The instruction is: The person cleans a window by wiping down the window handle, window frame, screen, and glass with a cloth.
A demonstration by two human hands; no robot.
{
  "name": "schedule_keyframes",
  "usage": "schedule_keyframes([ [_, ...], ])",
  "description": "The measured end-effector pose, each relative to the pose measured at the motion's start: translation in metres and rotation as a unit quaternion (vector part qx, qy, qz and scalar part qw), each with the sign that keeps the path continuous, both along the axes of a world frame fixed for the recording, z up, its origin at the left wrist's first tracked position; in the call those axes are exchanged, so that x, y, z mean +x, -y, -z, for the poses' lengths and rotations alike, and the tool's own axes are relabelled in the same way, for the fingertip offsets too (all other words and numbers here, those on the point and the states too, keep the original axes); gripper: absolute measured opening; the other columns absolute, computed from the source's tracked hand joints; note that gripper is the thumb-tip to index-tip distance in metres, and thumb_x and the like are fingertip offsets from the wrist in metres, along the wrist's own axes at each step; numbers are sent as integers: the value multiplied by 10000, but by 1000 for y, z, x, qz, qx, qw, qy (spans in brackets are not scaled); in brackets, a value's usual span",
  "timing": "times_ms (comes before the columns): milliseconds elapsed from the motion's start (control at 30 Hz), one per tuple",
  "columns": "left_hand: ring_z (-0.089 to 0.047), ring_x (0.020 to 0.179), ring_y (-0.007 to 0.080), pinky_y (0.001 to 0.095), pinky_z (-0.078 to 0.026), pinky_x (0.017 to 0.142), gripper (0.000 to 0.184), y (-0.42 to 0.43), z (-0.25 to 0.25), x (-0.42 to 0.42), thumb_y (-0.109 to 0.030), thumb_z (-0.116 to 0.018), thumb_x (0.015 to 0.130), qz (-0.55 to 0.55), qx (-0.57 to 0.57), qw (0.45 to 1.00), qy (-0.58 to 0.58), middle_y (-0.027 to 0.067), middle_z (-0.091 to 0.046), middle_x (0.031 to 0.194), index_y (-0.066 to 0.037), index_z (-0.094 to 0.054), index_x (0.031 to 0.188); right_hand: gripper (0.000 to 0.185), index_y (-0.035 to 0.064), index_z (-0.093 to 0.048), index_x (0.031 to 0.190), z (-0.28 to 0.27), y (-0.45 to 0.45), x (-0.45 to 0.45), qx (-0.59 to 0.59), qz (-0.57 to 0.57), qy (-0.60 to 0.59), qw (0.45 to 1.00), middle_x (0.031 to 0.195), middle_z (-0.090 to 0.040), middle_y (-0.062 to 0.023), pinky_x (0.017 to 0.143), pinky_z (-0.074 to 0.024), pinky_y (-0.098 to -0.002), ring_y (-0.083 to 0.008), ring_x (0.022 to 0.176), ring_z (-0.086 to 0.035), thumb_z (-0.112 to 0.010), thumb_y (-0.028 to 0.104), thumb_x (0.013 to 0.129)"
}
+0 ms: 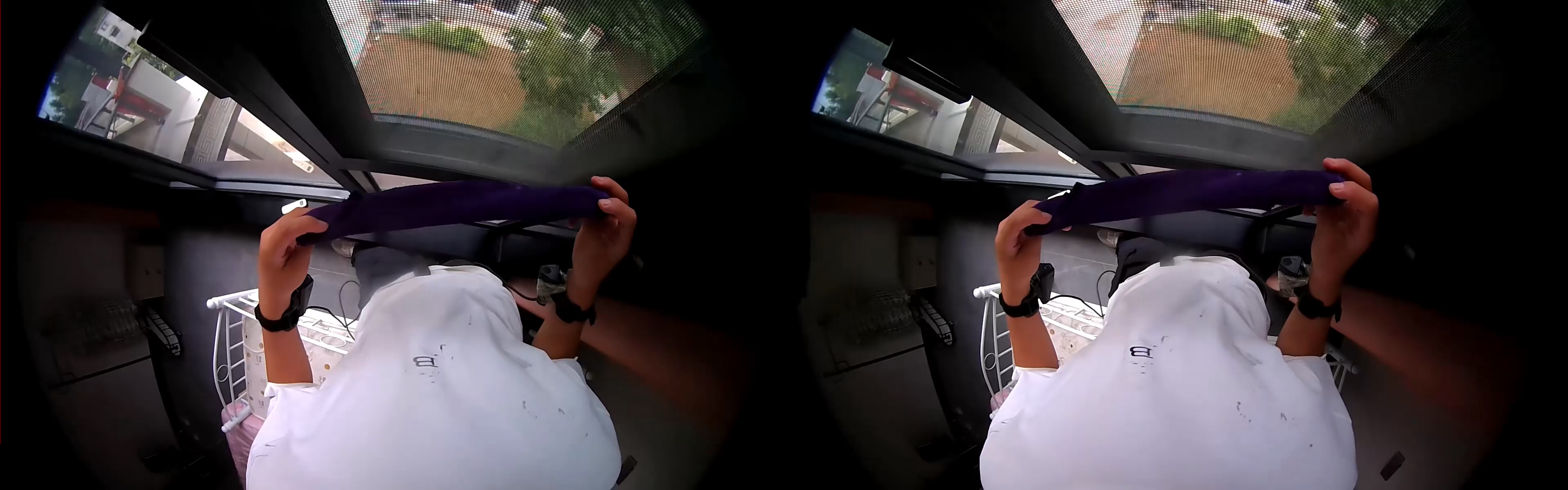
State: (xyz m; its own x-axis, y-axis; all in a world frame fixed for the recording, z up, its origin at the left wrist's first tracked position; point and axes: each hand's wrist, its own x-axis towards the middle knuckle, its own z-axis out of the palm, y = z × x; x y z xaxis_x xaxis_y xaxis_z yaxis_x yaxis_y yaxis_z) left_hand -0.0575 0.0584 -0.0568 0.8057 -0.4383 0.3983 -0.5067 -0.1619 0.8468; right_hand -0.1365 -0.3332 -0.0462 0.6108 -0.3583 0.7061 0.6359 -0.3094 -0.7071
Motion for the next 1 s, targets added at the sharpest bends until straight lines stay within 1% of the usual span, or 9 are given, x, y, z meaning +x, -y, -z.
schedule_keyframes([
  [167,-590,747,209,304,-495,683,361,11,6,2,208,-396,695,7,-141,987,-76,135,-531,920,-13,-521,951,277,101,-509,961,7,11,-10,2,-1,-58,998,1147,-543,-179,538,-462,-191,-102,707,-556,-534,-120,795],
  [267,-558,804,199,306,-460,730,193,26,-5,1,-52,-570,766,39,-274,931,-239,129,-524,952,0,-531,948,287,90,-507,953,6,9,-4,43,-10,-38,998,1138,-546,-177,552,-469,-208,-104,664,-554,-511,-142,785],
  [400,-519,948,201,305,-356,866,368,30,-3,-2,-315,-632,802,83,-200,954,-208,134,-570,1014,29,-608,931,301,59,-517,936,-5,15,-14,84,-3,-32,996,1131,-547,-164,739,-467,-250,-148,830,-571,-479,-176,752],
  [467,-516,899,163,264,-369,814,269,23,-4,0,-191,-682,799,52,-137,976,-161,114,-574,1009,26,-608,940,295,16,-541,954,-6,14,-18,105,-46,-8,993,1127,-547,-156,919,-389,-289,-181,999,-535,-441,-147,728],
  [567,-517,828,124,203,-378,725,235,28,-24,14,77,-634,780,63,-100,991,-64,110,-575,1030,21,-592,1005,364,0,-537,1042,-12,7,-21,133,-110,30,985,1115,-549,-164,930,-380,-295,-187,992,-542,-411,-115,721],
  [600,-544,832,124,198,-405,706,301,25,-30,22,110,-608,789,74,-67,995,-27,106,-577,1035,15,-587,1073,392,0,-509,1139,-4,9,-22,125,-103,28,986,1097,-560,-146,941,-367,-290,-183,995,-541,-534,-69,754],
  [733,-598,839,143,222,-449,702,381,47,-76,46,109,-634,765,4,-64,998,19,104,-616,1001,-10,-592,1125,568,28,-460,1253,16,6,-18,50,58,-75,994,1115,-585,-89,879,-388,-232,-120,953,-538,-719,7,748],
  [867,-648,831,192,268,-500,699,410,64,-124,77,102,-662,722,11,96,963,251,102,-666,930,-37,-623,1106,581,52,-493,1279,35,8,-14,7,0,-261,965,1161,-606,-66,751,-431,-182,-52,877,-538,-687,-59,743],
  [1000,-653,795,224,289,-522,676,342,80,-149,86,96,-682,691,51,145,911,383,90,-677,886,-39,-655,1003,370,7,-618,1054,53,-19,-5,-54,-89,-314,944,946,-630,-90,718,-475,-258,-159,825,-594,-696,-50,697],
])
